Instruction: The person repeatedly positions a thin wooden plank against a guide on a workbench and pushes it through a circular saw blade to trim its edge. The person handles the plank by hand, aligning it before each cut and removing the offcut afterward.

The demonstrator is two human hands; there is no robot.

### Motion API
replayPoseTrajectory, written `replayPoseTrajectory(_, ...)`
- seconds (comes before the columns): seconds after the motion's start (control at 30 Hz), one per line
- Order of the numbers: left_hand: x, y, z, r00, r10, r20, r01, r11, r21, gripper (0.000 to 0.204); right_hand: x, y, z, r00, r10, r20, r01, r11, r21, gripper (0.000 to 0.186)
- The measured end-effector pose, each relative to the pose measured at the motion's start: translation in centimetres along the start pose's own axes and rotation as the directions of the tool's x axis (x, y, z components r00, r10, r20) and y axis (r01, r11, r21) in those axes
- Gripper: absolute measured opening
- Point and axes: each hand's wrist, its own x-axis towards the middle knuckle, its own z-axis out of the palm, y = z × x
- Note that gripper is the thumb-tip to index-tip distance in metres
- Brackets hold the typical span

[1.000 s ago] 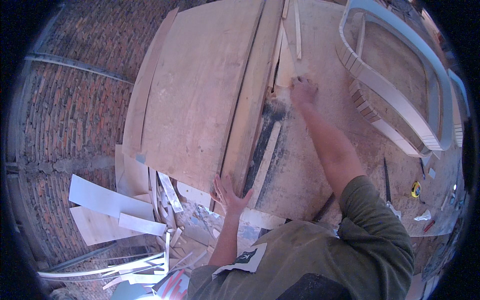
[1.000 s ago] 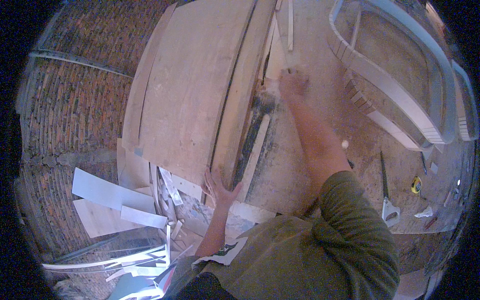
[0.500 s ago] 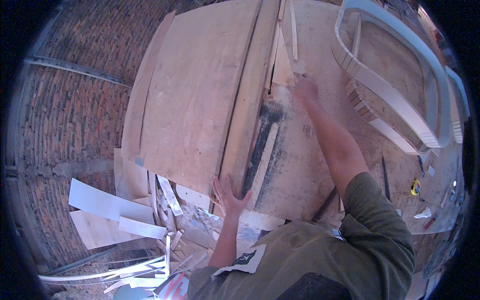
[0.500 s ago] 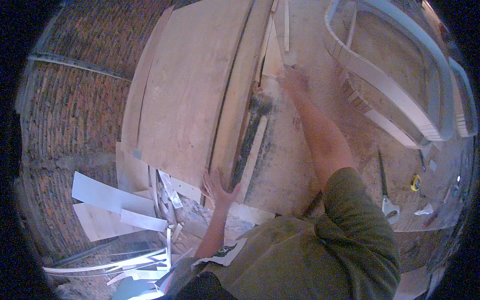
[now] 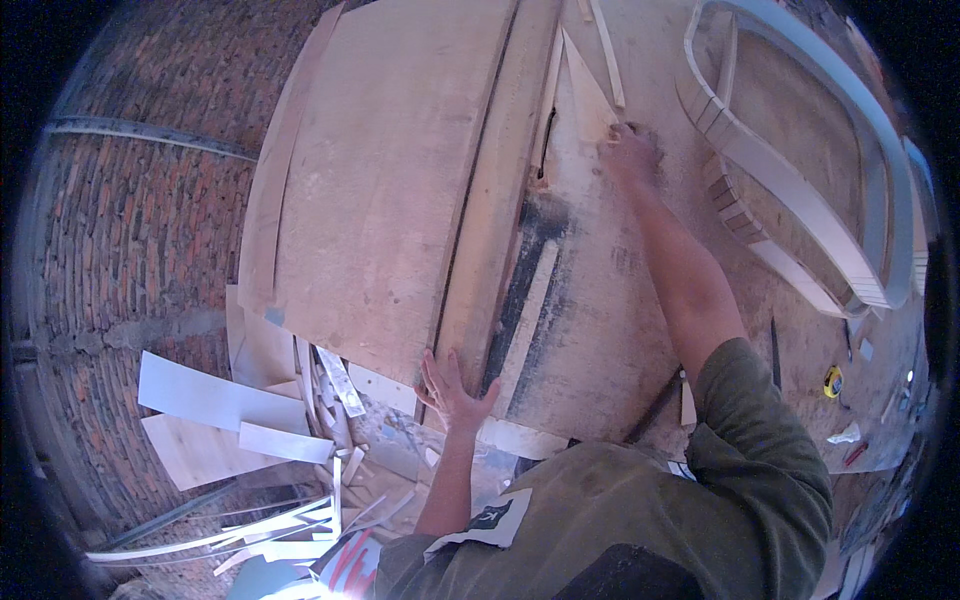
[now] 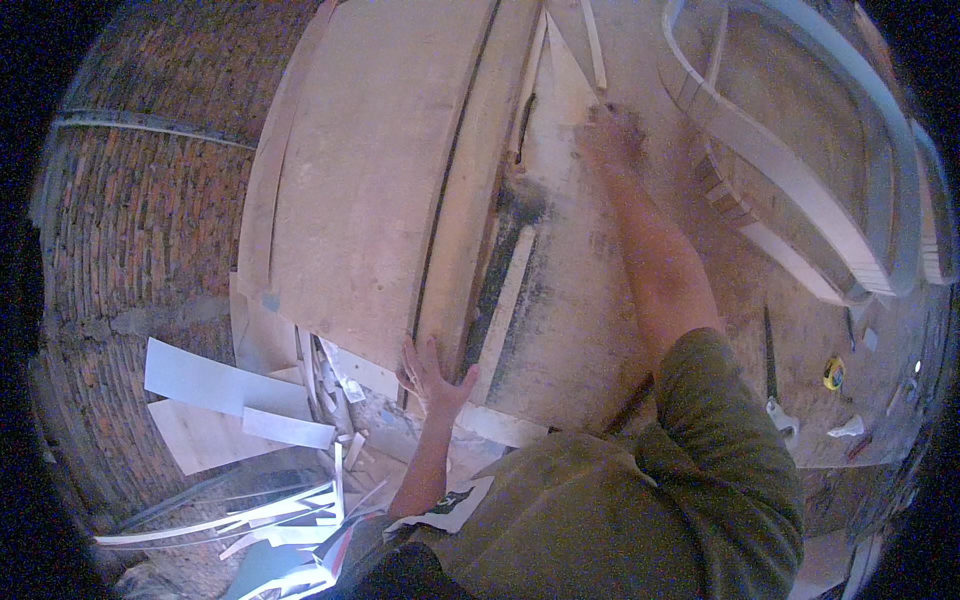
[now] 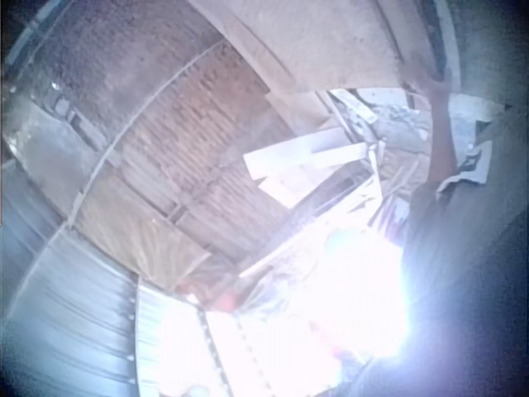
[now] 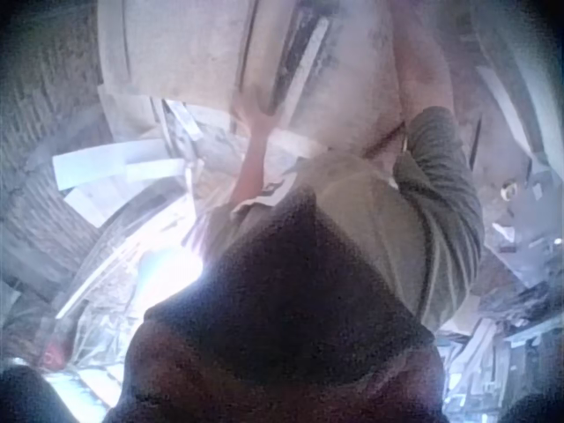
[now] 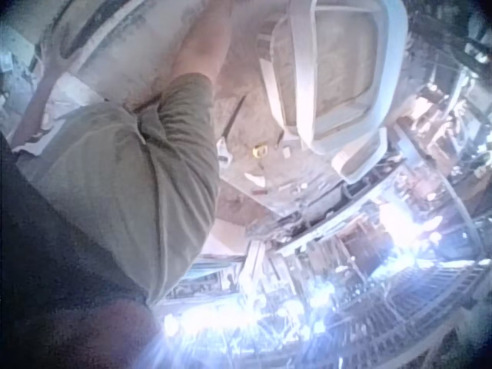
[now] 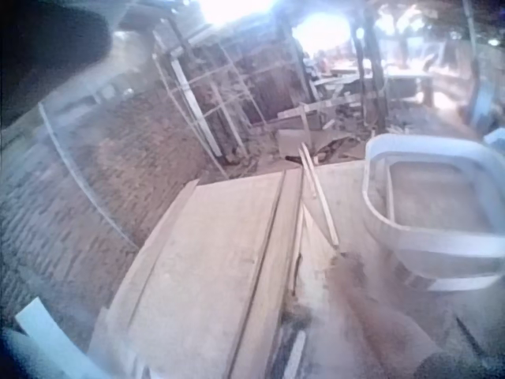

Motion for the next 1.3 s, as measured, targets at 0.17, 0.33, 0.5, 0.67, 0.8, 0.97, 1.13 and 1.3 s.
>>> replayPoseTrajectory(0.17, 0.2, 0.3, -0.4, 1.0, -0.003, -0.003, 0.003, 1.0, 0.008, 0.11, -0.3, -2.8, -1.7, 0.994, 0.052, 0.092, -0.05, 0.999, -0.02, 0.065)
replayPoseTrajectory(0.33, 0.2, 0.3, -0.5, 0.999, 0.035, -0.019, -0.034, 0.998, 0.049, 0.11, 0.3, -3.7, -1.4, 0.99, 0.12, 0.069, -0.114, 0.991, -0.076, 0.074)
replayPoseTrajectory(0.5, -0.2, -0.4, 0.3, 0.996, 0.058, -0.062, -0.057, 0.998, 0.018, 0.108, -0.1, -2.9, -1.5, 0.985, 0.126, 0.117, -0.123, 0.992, -0.035, 0.078)
replayPoseTrajectory(0.67, -0.1, -0.2, 0.2, 0.999, 0.025, -0.026, -0.025, 1.0, 0.012, 0.11, -4.2, 3.0, -2.0, 0.993, -0.074, 0.088, 0.073, 0.997, 0.014, 0.064)
replayPoseTrajectory(0.8, -0.4, -0.8, 0.7, 0.999, 0.03, -0.037, -0.03, 0.999, 0.013, 0.114, -12.6, 8.0, -1.1, 0.977, -0.079, 0.196, -0.031, 0.865, 0.501, 0.047)
replayPoseTrajectory(0.97, -0.3, -1.1, 0.0, 0.999, 0.036, -0.017, -0.036, 0.999, -0.04, 0.118, -29.8, 3.5, -6.5, 0.923, 0.036, 0.383, -0.293, 0.711, 0.639, 0.063)
replayPoseTrajectory(1.13, -0.4, -1.7, 0.9, 0.959, 0.246, -0.142, -0.266, 0.954, -0.139, 0.117, -42.9, 2.1, -3.2, 0.871, -0.022, 0.49, -0.335, 0.703, 0.628, 0.065)
replayPoseTrajectory(1.3, -1.2, -1.4, -1.1, 0.894, 0.444, -0.063, -0.448, 0.886, -0.118, 0.116, -45.0, -3.4, -3.6, 0.902, -0.119, 0.416, -0.253, 0.636, 0.729, 0.06)
